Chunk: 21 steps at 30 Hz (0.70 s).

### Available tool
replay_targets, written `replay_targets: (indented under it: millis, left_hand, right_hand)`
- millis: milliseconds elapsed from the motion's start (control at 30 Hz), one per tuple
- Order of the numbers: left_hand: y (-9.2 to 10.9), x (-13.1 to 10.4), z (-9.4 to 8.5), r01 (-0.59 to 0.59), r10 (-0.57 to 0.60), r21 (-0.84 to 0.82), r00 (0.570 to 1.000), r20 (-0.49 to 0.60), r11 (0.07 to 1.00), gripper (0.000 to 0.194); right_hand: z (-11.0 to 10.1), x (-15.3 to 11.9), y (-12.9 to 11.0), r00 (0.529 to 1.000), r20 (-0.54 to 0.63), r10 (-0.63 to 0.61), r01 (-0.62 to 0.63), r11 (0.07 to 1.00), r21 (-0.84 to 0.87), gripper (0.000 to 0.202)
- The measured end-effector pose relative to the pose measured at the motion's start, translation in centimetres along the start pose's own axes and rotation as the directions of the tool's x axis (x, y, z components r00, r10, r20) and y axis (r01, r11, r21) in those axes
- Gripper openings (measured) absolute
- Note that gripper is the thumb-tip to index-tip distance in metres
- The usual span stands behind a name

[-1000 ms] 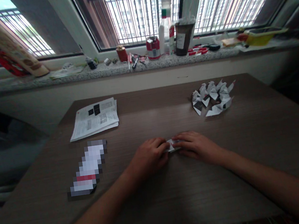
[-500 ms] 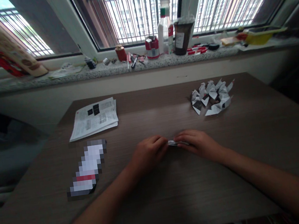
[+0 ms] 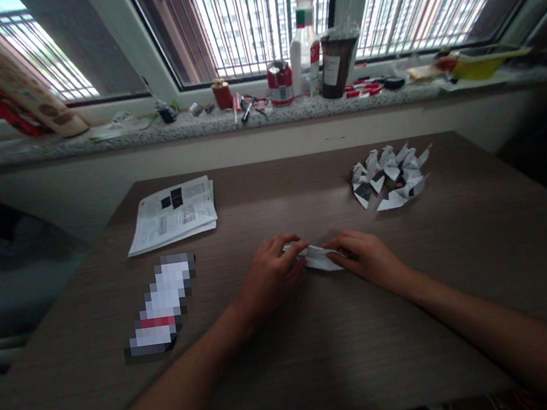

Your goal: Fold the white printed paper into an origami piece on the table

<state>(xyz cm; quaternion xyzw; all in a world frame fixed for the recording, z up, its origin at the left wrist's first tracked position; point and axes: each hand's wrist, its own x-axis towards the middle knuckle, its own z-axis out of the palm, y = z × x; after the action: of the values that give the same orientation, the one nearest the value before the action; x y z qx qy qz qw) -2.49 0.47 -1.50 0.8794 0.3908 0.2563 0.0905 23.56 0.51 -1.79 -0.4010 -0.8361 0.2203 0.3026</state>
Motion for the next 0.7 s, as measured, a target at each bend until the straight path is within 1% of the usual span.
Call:
replay_targets:
  millis: [67,133,233,367,533,700]
  left_hand:
    - [0.1,-0.1,-0.2,-0.078,0.075,0.04,0.994,0.074,0.996,0.03]
    - [0.4,-0.1,-0.4,-0.145,0.134,0.061,0.979,0.154,0.988,0.027]
    - [0.9,-0.2,-0.4,-0.187,0.164,0.092,0.962,0.218,0.978,0.027]
    - [0.9,-0.2,-0.3,-0.194,0.165,0.093,0.954,0.25,0.977,0.03]
    - [0.8,-0.2,-0.6,-0.203,0.169,0.098,0.946,0.276,0.974,0.036]
    - [0.8,-0.2,-0.9,-0.192,0.146,0.154,0.952,0.27,0.969,0.039]
  right_hand:
    - [0.0,0.1,0.2,1.0,-0.01,0.013,-0.013,1.0,-0.009,0.015]
    - [0.1,0.1,0.5,1.0,-0.018,0.016,-0.017,1.0,-0.023,0.013]
    - [0.2,0.2,1.0,1.0,-0.019,0.002,-0.002,0.999,-0.044,0.012]
    - [0.4,0.1,1.2,1.0,0.008,-0.021,0.022,0.998,-0.054,0.018]
    - [0.6,-0.1,1.4,0.999,0.018,-0.047,0.048,0.992,-0.115,0.026]
    - [0.3,-0.2,1.3,0.996,0.047,-0.074,0.082,0.975,-0.204,0.026]
